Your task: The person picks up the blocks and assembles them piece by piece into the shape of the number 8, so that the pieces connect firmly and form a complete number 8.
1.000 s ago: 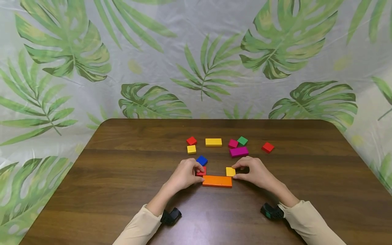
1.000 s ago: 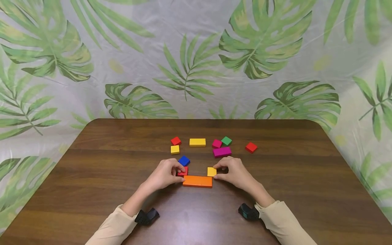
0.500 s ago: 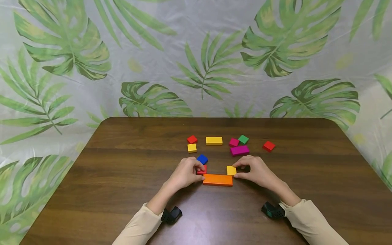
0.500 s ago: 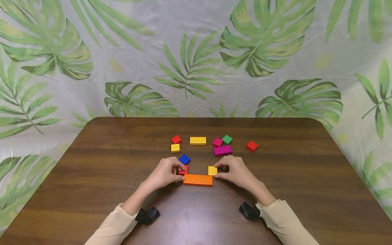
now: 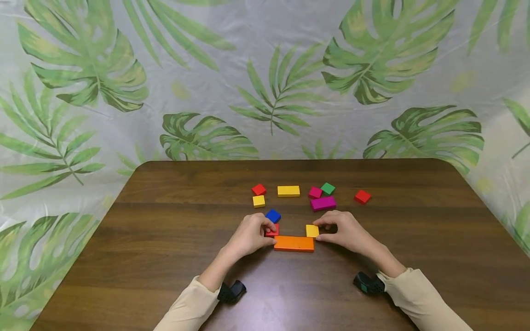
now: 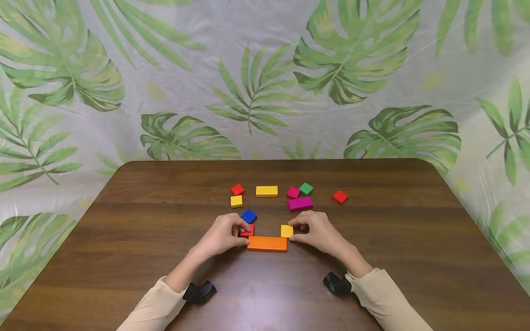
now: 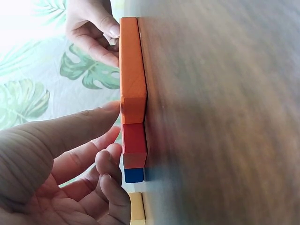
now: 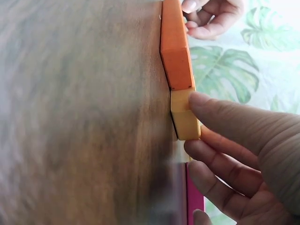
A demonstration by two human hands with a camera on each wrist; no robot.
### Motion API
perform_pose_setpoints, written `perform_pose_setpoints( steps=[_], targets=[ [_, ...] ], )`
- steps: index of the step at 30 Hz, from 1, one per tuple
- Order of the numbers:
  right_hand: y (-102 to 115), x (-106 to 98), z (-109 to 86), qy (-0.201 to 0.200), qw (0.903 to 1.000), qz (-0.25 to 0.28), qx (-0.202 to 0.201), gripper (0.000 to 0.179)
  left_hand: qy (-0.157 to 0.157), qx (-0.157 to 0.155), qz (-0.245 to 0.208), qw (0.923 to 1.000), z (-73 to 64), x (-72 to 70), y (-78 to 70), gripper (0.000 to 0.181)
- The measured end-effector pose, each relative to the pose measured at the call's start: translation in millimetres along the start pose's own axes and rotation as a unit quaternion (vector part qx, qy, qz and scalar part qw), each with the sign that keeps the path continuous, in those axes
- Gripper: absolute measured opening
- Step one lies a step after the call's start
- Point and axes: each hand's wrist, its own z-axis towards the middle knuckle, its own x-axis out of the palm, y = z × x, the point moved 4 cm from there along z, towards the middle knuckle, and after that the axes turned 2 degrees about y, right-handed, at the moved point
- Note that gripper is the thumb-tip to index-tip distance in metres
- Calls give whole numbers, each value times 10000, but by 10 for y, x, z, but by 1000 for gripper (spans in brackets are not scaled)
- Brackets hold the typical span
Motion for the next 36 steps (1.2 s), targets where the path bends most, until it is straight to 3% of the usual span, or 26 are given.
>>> perform_pose_setpoints(
  steps=[6,12,24,28,36],
  targets=[
    [-2,-72,-8,49,9999,-100,-124,39,-18,21,11,10000,-1,3,13,18],
    [-104,-251,-27,-420,9989,-185,-98,34,-31,58,25,10000,-3,-5,3,18],
    [-478,-499,-91,-869,9943,-392,468,28,-29,25,20,10000,-11,9,25,17],
    [-556,-561,-116,-1286,9887,-534,560,27,-51,50,28,10000,-11,12,35,17],
    [-691,-680,-183,-2166,9679,-753,1033,32,-11,54,27,10000,-3,10,31,18]
  ],
)
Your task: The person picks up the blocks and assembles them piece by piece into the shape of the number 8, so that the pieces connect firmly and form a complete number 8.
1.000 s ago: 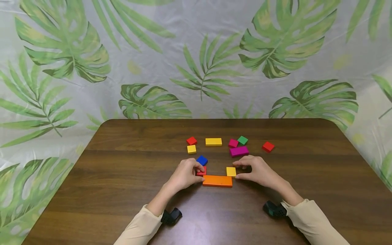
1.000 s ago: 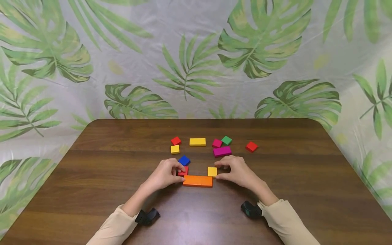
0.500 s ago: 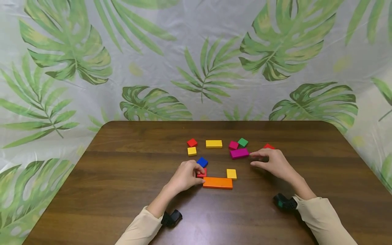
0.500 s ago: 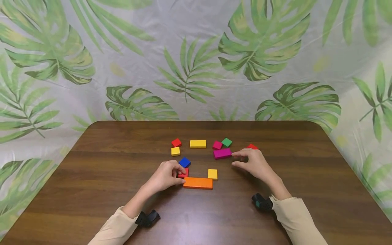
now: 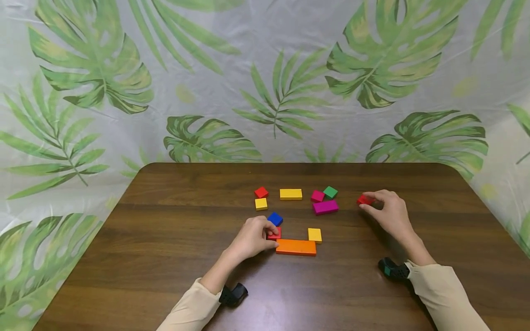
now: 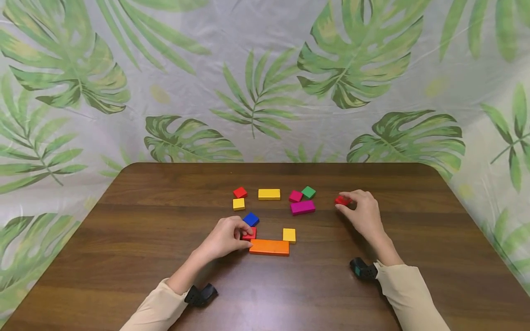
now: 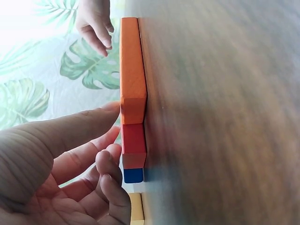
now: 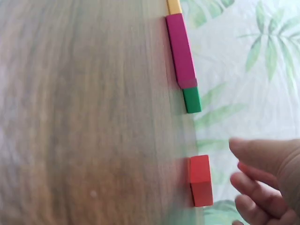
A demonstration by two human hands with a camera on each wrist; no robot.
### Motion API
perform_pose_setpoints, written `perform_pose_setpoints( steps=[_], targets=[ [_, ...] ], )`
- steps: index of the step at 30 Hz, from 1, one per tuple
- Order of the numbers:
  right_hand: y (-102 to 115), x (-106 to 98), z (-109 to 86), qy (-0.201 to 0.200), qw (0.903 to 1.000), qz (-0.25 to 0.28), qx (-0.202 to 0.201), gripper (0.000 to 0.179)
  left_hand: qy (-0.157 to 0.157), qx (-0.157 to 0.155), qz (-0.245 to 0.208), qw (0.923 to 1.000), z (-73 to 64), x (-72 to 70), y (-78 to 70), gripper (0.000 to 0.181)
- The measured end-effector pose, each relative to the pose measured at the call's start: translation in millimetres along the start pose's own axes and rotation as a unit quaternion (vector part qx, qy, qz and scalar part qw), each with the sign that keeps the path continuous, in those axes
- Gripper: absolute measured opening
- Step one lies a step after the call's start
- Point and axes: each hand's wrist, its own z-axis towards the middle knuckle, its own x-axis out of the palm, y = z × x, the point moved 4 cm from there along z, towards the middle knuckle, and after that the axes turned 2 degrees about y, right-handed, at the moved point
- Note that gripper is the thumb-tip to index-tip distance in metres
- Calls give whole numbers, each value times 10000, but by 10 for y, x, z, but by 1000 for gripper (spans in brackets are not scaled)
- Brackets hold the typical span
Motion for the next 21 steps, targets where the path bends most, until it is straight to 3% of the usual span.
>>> perform_pose_setpoints(
  steps=[5,14,21],
  targets=[
    [-91,-3,13,-97,9999,-29,135,38,3,-27,-14,10000,2,-7,-9,18],
    [-188,55,51,519,9977,-163,394,43,51,-89,-34,9999,1,20,-7,17],
    [-168,83,69,655,9971,-122,372,37,27,-80,-76,9999,11,10,3,17]
  ],
)
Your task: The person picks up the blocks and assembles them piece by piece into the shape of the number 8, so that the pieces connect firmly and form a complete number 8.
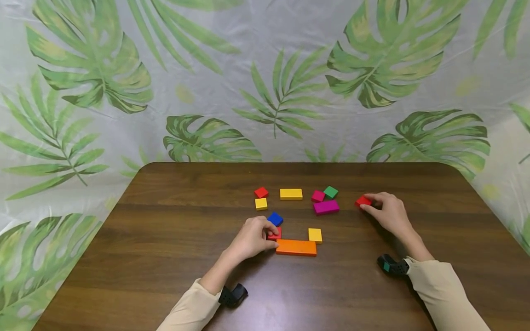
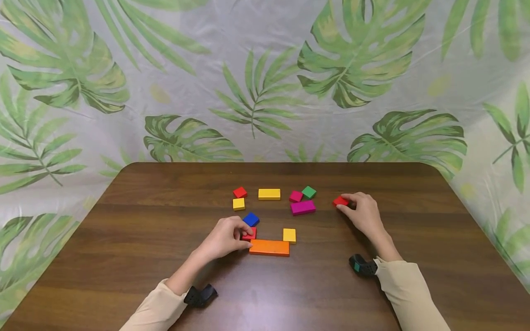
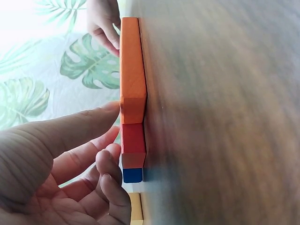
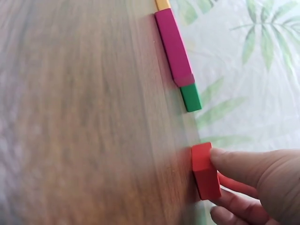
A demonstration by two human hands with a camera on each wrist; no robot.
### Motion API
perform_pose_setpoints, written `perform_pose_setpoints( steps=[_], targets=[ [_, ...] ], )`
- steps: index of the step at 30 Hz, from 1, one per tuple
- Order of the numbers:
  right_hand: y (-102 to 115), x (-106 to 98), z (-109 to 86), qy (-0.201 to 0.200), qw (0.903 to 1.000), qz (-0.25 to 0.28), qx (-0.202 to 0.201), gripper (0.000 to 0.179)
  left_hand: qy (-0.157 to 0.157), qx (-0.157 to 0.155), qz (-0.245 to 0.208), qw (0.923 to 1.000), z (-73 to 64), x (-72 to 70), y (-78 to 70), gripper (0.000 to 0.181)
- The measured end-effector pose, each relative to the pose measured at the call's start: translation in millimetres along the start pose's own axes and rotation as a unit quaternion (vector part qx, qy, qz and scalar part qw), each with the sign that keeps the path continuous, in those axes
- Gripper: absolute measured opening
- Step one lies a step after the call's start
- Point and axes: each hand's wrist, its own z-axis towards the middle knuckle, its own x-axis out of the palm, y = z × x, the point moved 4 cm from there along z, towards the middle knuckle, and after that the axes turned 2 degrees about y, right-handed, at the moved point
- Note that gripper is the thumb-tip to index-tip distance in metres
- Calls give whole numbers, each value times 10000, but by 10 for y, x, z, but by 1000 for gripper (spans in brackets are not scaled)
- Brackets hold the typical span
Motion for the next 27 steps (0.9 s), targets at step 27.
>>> perform_pose_setpoints(
  steps=[27],
  targets=[
    [318,19,-170,1558,9836,80,-907,40,34,-36,-8,10000,-12,-20,-14,18]
  ],
)
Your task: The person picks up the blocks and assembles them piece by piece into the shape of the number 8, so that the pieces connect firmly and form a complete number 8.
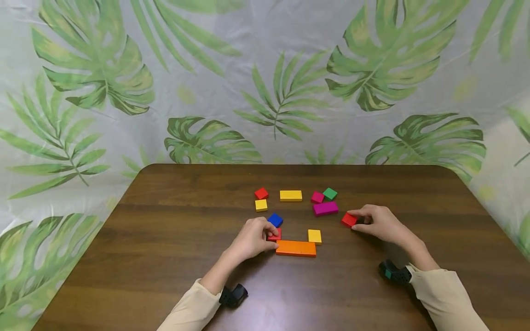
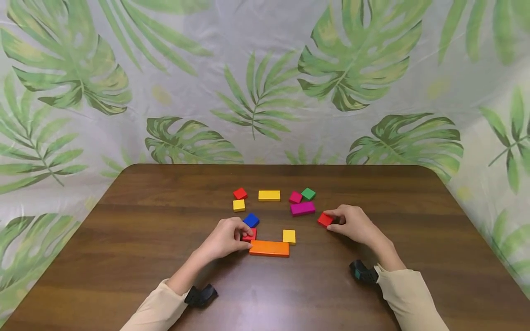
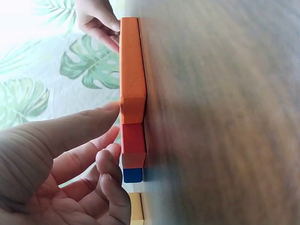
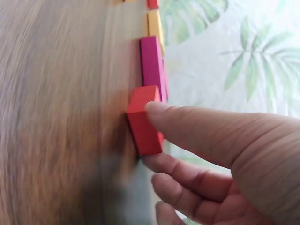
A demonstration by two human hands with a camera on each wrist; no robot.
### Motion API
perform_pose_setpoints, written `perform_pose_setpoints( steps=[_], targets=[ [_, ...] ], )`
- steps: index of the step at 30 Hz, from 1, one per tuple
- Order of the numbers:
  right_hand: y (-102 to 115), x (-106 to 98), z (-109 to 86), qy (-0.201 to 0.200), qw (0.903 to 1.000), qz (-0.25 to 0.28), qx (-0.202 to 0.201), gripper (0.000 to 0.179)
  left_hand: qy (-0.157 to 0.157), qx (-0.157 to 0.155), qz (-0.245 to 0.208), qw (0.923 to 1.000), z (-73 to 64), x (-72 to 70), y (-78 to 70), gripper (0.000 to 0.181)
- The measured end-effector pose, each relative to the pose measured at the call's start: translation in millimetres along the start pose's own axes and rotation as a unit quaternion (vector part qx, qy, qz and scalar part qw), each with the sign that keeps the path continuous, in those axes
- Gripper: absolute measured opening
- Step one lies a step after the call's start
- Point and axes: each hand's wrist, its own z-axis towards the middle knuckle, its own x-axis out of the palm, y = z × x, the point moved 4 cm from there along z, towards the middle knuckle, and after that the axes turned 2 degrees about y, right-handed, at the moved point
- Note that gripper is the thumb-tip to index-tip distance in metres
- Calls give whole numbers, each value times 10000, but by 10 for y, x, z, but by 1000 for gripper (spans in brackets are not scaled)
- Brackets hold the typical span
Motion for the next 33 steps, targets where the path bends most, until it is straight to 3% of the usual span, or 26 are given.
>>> perform_pose_setpoints(
  steps=[4,12,20,33],
  targets=[
    [91,49,6,117,9998,-50,-140,40,-29,46,42,10000,-16,4,7,18],
    [234,140,74,-216,9991,-15,-366,36,-53,69,15,10000,-1,3,14,18],
    [335,276,133,38,9996,59,-285,36,-23,62,85,9999,-16,-10,29,19],
    [411,293,273,64,9987,-169,-476,35,-42,-16,-21,10000,11,19,37,18]
  ],
)
